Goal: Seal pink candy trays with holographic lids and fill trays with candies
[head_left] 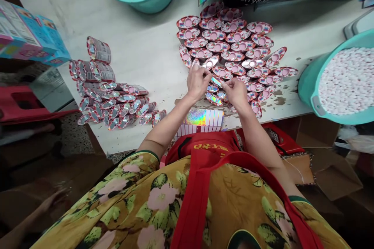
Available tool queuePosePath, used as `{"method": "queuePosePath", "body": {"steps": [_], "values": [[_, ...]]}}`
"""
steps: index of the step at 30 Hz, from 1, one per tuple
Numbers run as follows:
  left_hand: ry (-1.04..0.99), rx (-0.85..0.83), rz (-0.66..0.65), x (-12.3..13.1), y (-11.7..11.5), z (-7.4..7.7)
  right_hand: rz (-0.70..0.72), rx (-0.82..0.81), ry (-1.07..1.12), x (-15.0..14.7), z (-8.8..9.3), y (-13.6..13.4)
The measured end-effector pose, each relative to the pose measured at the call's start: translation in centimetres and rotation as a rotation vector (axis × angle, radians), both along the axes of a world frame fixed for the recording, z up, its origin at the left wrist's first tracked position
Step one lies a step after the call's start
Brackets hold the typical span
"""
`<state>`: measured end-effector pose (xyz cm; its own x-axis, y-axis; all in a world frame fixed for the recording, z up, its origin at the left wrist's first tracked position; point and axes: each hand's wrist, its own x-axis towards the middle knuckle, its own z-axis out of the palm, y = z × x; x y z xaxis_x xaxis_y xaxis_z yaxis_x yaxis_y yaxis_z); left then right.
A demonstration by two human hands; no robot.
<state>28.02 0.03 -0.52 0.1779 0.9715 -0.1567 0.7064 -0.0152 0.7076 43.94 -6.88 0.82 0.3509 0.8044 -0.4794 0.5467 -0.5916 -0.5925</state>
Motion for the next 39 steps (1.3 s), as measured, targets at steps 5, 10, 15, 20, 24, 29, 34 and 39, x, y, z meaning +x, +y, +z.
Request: {"method": "queuePosePath", "body": {"steps": [5, 10, 15, 20, 24, 29, 34, 39], "values": [[0.063, 0.012, -0.03, 0.8, 0.5, -2.3, 0.023, -0.143, -0.254, -0.5, -0.1, 1.4], [0.075, 0.07, 0.05, 0.0, 0.5, -1.7, 0.047, -0.099, -0.312, 0.1, -0.4, 1.0], [0.171, -0.047, -0.117, -3.9, -4.5, -0.3, 0.227, 0.143, -0.26, -2.0, 0.9, -3.2], [0.422, -0.362, -0.424, -7.9, -10.2, -0.2, 0.651, 0.136, -0.146, -6.0, 0.1, -8.5], [0.404, -0.312, -0.446, -8.5, -11.1, 0.5, 0.641, -0.068, -0.206, -7.0, -0.7, -9.2], [0.323, -0.1, -0.515, -8.0, -13.1, 0.7, 0.607, -0.245, -0.121, -6.3, 0.0, -7.8], [0.219, -0.097, -0.591, -9.3, -15.7, -0.1, 0.572, -0.295, -0.12, -6.0, -0.4, -7.2], [-0.166, -0.165, -0.715, -11.0, -16.1, 2.1, 0.59, -0.283, -0.175, -6.4, -0.6, -7.5]]}}
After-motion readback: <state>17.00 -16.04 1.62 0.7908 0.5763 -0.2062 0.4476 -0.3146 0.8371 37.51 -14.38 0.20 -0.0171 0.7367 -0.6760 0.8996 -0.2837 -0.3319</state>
